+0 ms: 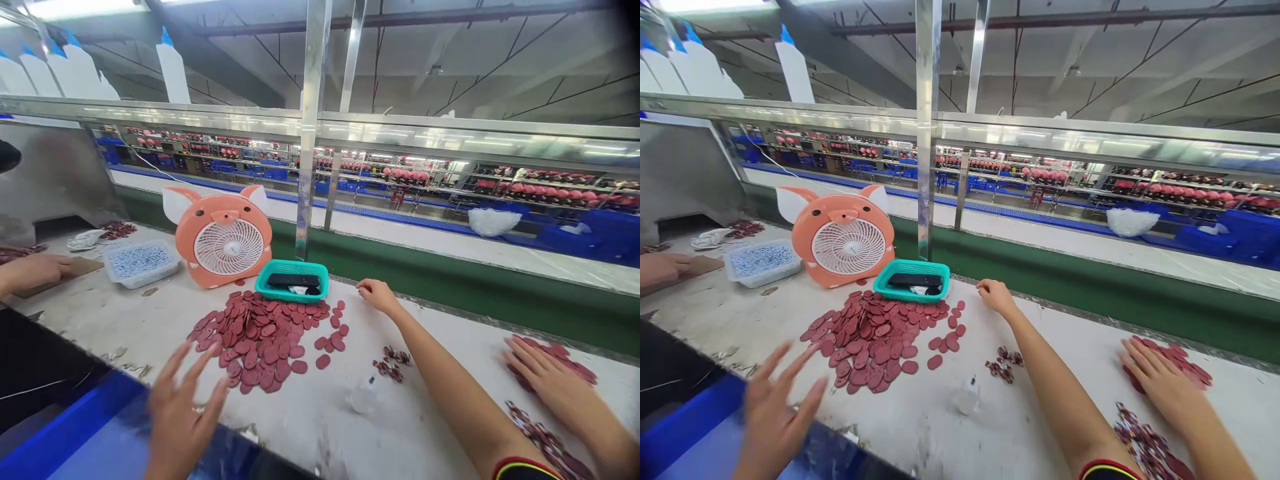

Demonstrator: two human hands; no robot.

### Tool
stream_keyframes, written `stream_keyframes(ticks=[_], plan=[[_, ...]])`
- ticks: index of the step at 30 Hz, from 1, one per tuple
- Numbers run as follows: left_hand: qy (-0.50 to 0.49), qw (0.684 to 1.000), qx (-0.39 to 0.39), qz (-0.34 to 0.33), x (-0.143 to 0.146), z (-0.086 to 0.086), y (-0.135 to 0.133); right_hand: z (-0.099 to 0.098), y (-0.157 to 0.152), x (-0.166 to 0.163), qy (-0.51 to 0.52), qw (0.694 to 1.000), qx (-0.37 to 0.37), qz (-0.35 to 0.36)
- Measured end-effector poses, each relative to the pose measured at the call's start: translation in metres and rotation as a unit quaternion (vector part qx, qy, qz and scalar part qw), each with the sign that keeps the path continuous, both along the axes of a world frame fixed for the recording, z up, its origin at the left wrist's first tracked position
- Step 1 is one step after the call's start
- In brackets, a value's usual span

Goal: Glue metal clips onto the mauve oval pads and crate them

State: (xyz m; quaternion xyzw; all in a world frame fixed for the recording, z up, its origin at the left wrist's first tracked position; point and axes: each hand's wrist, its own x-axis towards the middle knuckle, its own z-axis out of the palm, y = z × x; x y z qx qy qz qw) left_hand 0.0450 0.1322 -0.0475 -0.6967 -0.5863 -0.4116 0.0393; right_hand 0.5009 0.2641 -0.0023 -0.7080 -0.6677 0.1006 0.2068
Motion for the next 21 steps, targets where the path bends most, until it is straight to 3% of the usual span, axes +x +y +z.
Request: stream_keyframes(ticks=[2, 5, 7, 10, 13, 17, 21], plan=[[0.053, 0.991, 0.035, -0.12, 0.045, 0.025, 0.015, 0.0, -0.041, -0.007, 0.007, 1.0, -0.023, 0.018], [0.147, 0.947, -0.007, -0.285, 0.127, 0.055, 0.047, -0.001, -0.096, -0.016, 0.015, 0.999, -0.04, 0.032], [0.198, 0.909, -0.036, -0.365, 0.178, 0.063, 0.067, -0.002, -0.124, -0.021, 0.015, 0.999, -0.028, 0.029], [0.244, 0.884, -0.078, -0.392, 0.229, 0.057, 0.089, -0.006, -0.152, -0.027, 0.004, 1.0, 0.018, 0.008], [0.269, 0.882, -0.114, -0.37, 0.238, 0.043, 0.097, -0.016, -0.172, -0.03, -0.011, 0.999, 0.032, 0.007], [0.28, 0.884, -0.127, -0.354, 0.207, 0.026, 0.088, -0.031, -0.199, -0.032, -0.014, 0.999, 0.0, 0.037], [0.292, 0.882, -0.13, -0.346, 0.174, 0.017, 0.07, -0.035, -0.229, -0.035, 0.002, 1.0, -0.023, 0.013]])
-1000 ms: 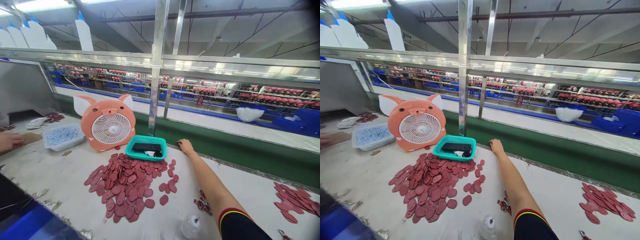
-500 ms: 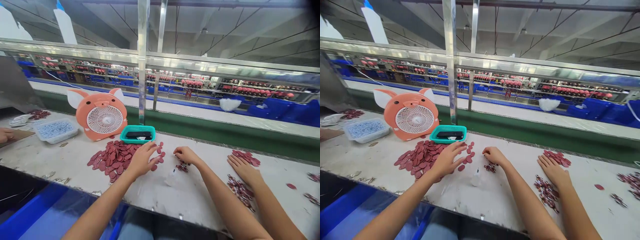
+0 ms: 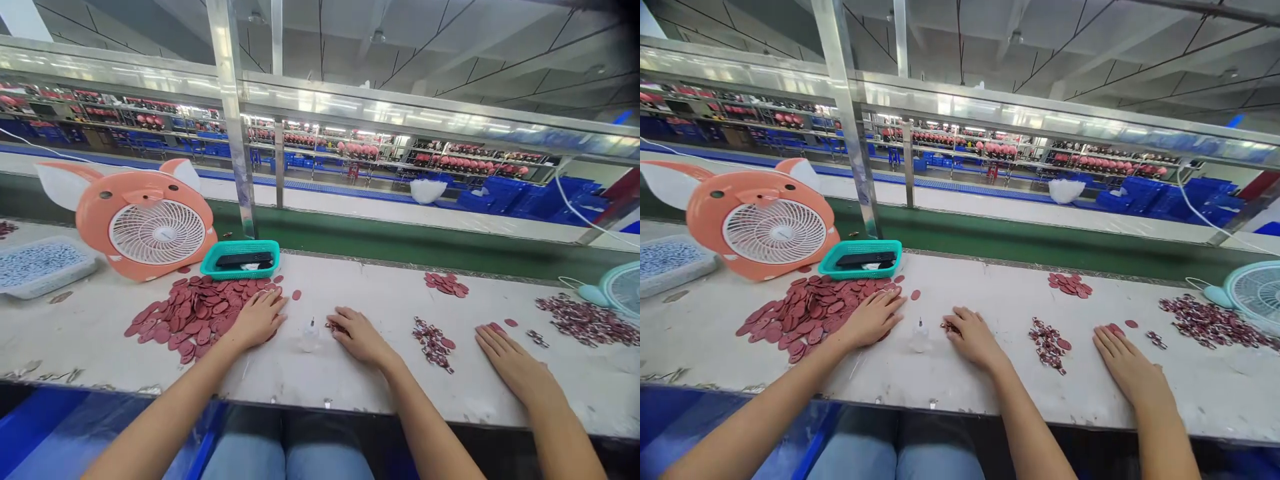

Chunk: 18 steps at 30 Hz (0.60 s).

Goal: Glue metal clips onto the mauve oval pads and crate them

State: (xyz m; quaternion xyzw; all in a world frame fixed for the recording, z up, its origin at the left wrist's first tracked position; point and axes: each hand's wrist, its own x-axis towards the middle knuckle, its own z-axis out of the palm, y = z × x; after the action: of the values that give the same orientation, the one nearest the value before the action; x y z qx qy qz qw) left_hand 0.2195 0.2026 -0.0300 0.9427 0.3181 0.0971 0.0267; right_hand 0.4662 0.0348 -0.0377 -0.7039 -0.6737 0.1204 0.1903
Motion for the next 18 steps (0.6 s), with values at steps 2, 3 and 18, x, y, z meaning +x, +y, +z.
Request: stream_keyframes(ticks=[2, 3, 18], plan=[[0.005, 1.0, 0.003, 0.004, -0.011, -0.002, -0.009, 0.0, -0.013, -0.006, 0.007, 0.999, -0.006, -0.034], [0.007, 1.0, 0.005, 0.005, -0.016, -0.003, -0.013, 0.0, -0.019, -0.012, 0.011, 0.999, -0.005, -0.051], [-0.012, 0.999, 0.044, -0.019, 0.049, 0.009, -0.001, 0.017, -0.009, -0.058, 0.036, 0.998, -0.04, -0.028]])
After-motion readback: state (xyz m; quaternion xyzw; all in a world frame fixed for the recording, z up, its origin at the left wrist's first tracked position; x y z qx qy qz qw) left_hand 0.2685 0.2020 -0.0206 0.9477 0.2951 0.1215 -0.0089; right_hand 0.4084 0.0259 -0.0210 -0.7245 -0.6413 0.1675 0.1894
